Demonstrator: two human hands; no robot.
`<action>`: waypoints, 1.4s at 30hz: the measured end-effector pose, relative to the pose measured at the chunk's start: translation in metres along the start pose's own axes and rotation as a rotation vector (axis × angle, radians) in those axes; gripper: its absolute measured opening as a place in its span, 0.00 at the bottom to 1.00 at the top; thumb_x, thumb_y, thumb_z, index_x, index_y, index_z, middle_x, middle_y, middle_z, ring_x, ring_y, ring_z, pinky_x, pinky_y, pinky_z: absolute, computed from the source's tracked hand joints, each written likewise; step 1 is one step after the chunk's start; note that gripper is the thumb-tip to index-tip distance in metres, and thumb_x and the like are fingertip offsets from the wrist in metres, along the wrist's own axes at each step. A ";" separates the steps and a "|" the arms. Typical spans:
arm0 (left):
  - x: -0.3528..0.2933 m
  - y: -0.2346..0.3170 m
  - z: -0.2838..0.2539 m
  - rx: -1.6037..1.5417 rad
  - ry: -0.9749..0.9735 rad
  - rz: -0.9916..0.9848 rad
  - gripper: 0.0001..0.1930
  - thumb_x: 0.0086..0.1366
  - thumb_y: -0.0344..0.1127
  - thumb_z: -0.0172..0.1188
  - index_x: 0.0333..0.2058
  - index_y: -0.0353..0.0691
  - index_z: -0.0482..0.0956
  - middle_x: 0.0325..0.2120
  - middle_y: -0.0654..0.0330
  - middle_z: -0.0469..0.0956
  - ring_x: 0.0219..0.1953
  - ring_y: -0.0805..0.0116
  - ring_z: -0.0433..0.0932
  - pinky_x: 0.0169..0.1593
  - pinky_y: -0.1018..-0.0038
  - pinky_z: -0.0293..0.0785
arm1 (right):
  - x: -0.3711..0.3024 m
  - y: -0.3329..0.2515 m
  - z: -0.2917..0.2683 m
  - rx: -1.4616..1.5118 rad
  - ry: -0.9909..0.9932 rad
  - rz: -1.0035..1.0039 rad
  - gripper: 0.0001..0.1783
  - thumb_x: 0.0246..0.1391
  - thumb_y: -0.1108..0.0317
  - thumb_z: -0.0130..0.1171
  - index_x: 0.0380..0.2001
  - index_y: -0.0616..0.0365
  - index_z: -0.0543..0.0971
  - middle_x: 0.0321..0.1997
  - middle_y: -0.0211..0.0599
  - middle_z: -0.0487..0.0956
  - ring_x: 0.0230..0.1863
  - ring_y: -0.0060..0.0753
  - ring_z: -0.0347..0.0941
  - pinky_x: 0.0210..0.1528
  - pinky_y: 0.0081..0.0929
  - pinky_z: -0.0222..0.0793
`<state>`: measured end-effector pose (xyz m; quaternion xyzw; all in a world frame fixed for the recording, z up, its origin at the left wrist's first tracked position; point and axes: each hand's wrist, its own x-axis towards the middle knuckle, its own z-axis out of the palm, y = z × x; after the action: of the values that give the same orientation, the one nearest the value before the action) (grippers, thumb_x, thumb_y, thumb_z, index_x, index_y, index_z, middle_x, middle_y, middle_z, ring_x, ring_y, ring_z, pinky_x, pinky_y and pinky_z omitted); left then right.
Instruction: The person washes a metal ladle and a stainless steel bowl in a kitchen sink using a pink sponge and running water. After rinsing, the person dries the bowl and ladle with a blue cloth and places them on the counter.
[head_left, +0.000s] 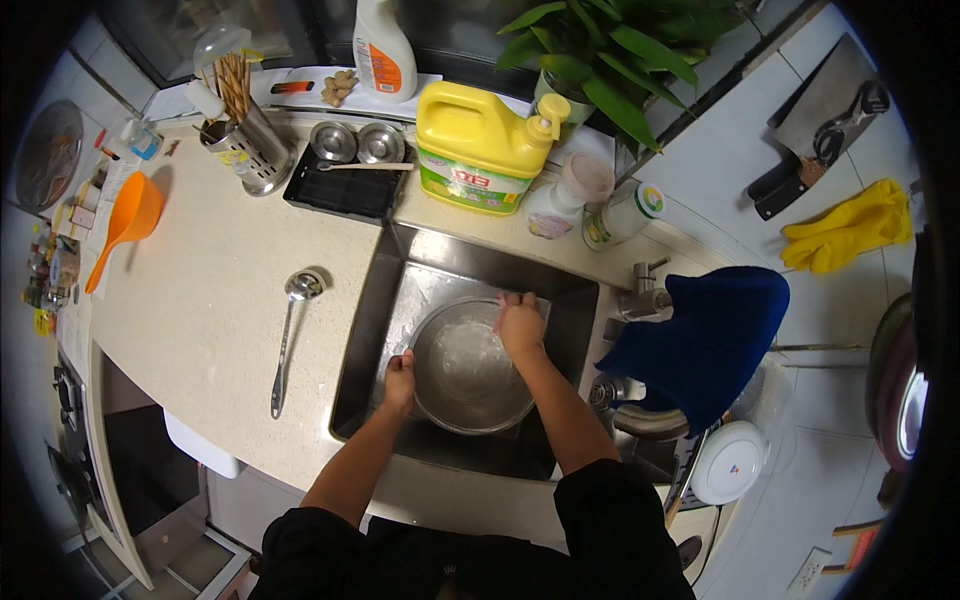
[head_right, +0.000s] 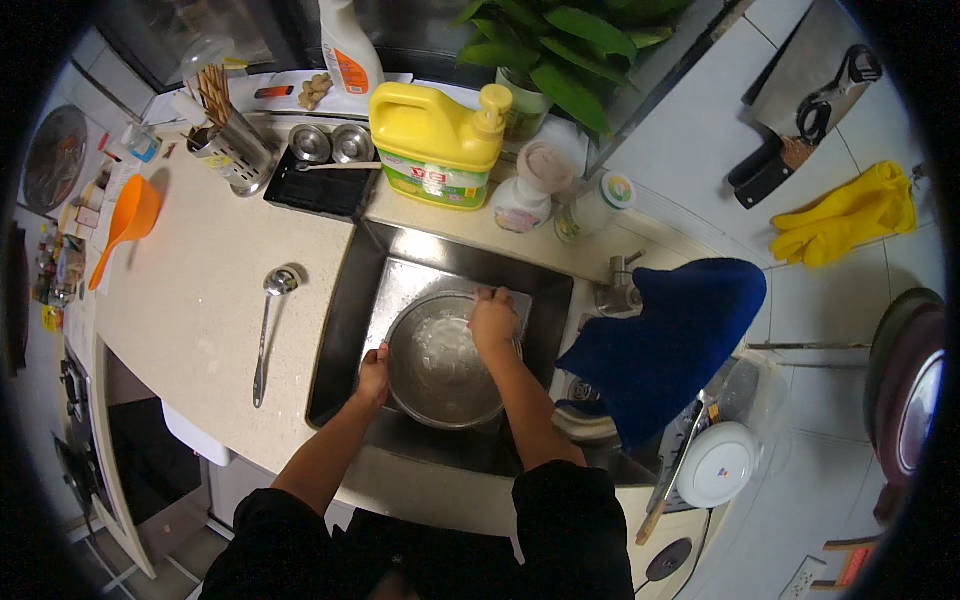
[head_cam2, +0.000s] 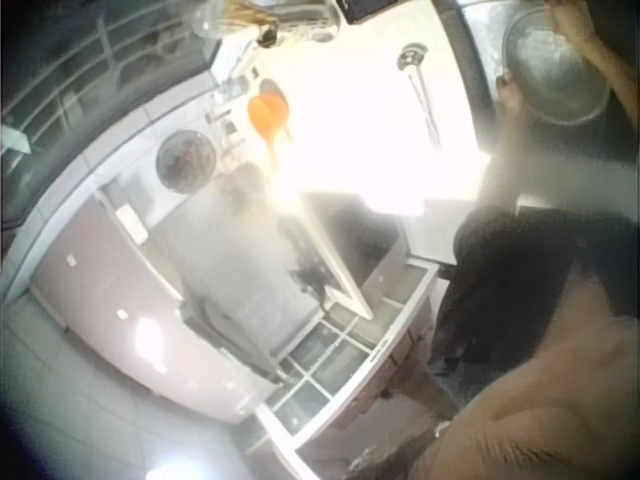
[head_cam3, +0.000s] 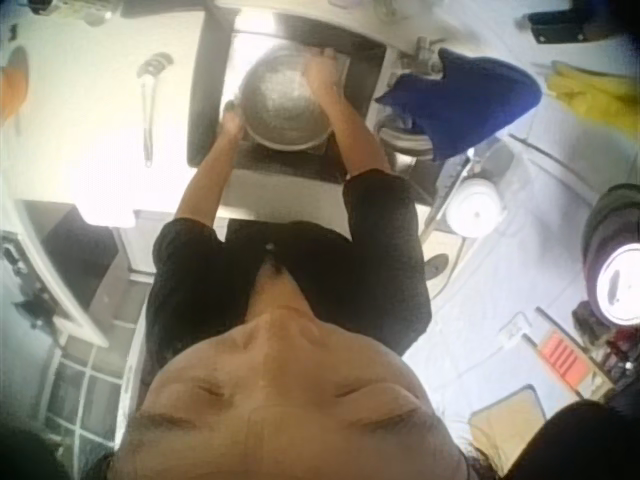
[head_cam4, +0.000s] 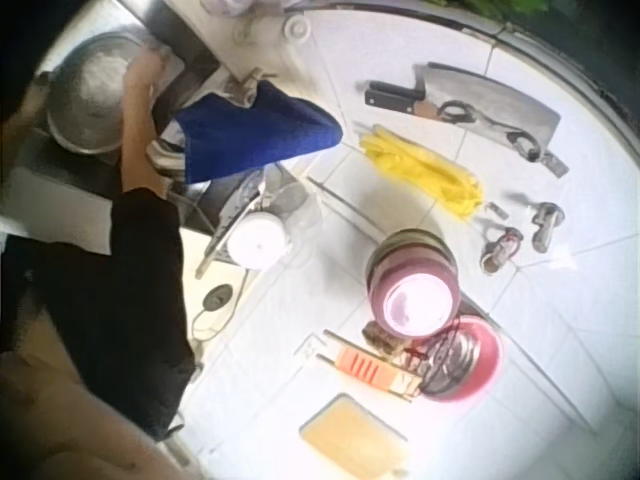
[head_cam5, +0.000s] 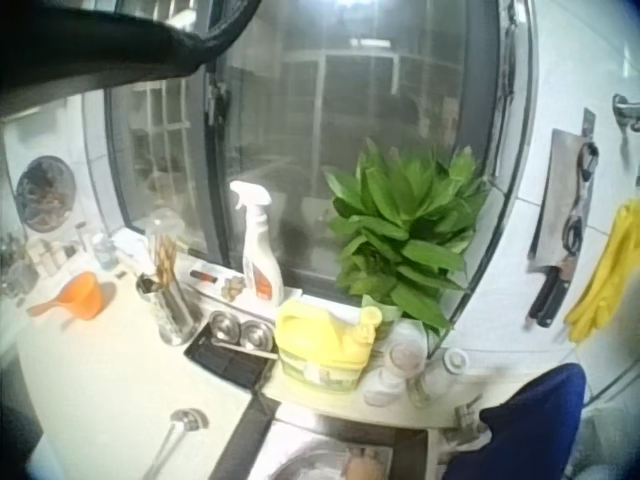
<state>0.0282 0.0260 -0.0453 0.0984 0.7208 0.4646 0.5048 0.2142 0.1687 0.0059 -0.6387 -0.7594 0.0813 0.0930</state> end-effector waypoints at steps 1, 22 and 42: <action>0.001 -0.001 0.000 0.034 0.021 0.001 0.18 0.63 0.46 0.48 0.30 0.34 0.71 0.24 0.61 0.72 0.27 0.74 0.65 0.33 0.76 0.65 | -0.007 0.006 -0.003 -0.026 -0.101 0.105 0.18 0.37 0.63 0.60 0.34 0.58 0.74 0.38 0.43 0.70 0.37 0.47 0.70 0.36 0.38 0.70; 0.017 -0.017 -0.006 -0.048 -0.065 -0.146 0.17 0.62 0.46 0.50 0.33 0.34 0.71 0.26 0.59 0.73 0.28 0.72 0.67 0.35 0.76 0.65 | -0.153 -0.065 0.007 0.423 -0.766 -0.117 0.12 0.45 0.63 0.51 0.23 0.59 0.79 0.24 0.49 0.76 0.25 0.45 0.73 0.28 0.41 0.65; 0.008 -0.001 -0.006 -0.312 -0.165 -0.156 0.12 0.61 0.35 0.52 0.42 0.37 0.75 0.34 0.65 0.75 0.34 0.77 0.71 0.41 0.80 0.68 | -0.027 -0.047 0.074 1.743 0.096 1.278 0.05 0.53 0.67 0.43 0.27 0.51 0.70 0.20 0.27 0.71 0.20 0.21 0.67 0.19 0.16 0.61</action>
<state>0.0199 0.0265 -0.0508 0.0005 0.6017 0.5205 0.6059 0.1559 0.1334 -0.0550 -0.6331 0.0379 0.6017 0.4854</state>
